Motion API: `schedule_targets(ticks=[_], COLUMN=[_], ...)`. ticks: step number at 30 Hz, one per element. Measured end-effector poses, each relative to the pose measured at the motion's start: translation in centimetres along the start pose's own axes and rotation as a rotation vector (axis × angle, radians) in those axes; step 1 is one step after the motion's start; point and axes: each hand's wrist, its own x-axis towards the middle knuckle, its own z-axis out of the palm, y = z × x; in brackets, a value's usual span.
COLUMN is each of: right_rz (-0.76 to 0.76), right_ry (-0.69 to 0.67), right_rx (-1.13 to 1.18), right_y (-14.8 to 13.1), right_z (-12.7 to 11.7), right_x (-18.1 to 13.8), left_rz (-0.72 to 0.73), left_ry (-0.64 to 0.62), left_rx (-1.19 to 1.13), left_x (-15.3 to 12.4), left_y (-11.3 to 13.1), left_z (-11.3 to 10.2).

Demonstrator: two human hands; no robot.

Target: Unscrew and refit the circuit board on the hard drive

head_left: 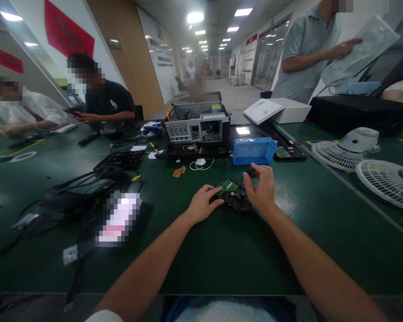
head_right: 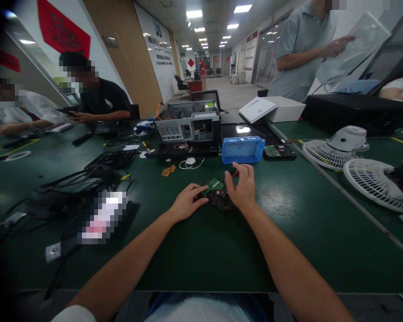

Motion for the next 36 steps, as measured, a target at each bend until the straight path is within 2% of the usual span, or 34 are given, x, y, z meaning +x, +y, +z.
schedule_targets(ticks=[10, 23, 30, 36], right_rz=[0.115, 0.044, 0.151, 0.125], right_ry=[-0.077, -0.075, -0.088, -0.071], right_rx=[-0.021, 0.013, 0.098, 0.074], right_y=[0.0, 0.27, 0.38, 0.4], right_z=[-0.05, 0.2, 0.59, 0.53], right_x=[-0.58, -0.57, -0.88, -0.86], left_rz=[0.006, 0.023, 0.024, 0.007], left_ry=[-0.001, 0.028, 0.026, 0.012], left_rx=[-0.01, -0.013, -0.013, -0.02], left_x=[0.04, 0.1, 0.02, 0.08], left_y=[-0.28, -0.53, -0.4, -0.37], left_z=[0.16, 0.43, 0.3, 0.29])
